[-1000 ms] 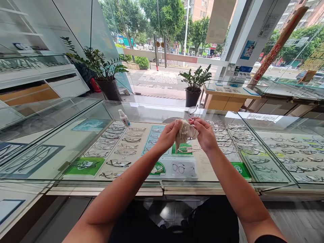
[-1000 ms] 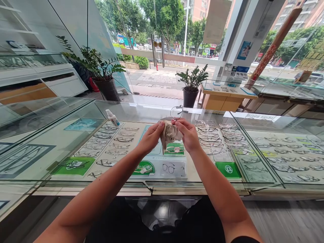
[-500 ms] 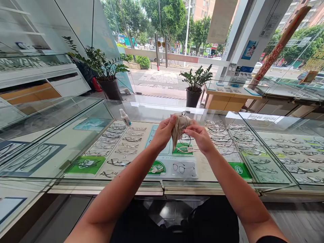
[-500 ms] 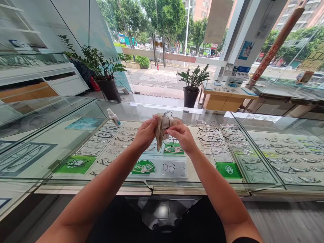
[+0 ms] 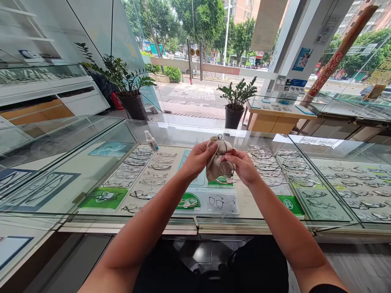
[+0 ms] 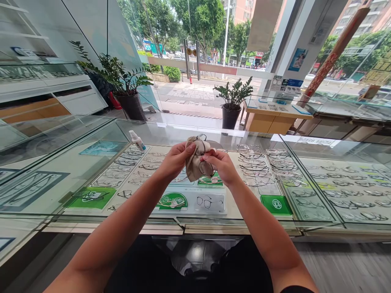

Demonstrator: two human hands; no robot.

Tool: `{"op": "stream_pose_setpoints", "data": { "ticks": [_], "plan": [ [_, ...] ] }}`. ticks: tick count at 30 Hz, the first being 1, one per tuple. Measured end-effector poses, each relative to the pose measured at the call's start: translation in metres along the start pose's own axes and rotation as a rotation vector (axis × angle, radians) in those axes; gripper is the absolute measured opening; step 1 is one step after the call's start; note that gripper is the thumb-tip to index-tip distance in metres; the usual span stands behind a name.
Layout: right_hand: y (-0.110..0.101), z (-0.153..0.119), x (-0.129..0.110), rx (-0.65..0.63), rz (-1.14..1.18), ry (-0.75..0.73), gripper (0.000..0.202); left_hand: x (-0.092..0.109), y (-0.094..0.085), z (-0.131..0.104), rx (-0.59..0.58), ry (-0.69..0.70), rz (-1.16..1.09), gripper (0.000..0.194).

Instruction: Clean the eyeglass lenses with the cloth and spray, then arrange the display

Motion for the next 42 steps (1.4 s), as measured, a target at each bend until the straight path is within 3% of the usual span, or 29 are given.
{"op": "stream_pose_setpoints", "data": {
  "ticks": [9,13,23,30,42],
  "plan": [
    [0.002,0.0,-0.004,0.013,0.062,0.021,0.032,0.008,0.01,-0.004,-0.137,0.004,-0.035,0.048],
    [0.003,0.0,-0.001,0.0,0.056,0.033,0.032,0.006,0.011,-0.003,-0.097,0.006,-0.056,0.049],
    [0.01,0.0,0.011,-0.055,0.018,0.065,0.031,0.005,-0.003,-0.005,0.162,0.05,0.085,0.068],
    [0.001,0.002,0.006,-0.014,-0.006,0.051,0.034,-0.001,-0.005,0.002,0.087,0.018,0.021,0.07],
    [0.007,0.001,0.014,-0.063,-0.046,0.055,0.037,-0.003,-0.002,-0.002,0.121,-0.1,-0.032,0.065]
  ]
}}
Point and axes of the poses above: each hand's wrist, its own z-axis towards the middle knuckle, its own y-axis out of the palm, x = y × z, the point moved 10 cm from there along z, towards the middle knuckle, and after that the axes turned 15 degrees about z, right-handed, at the moved point
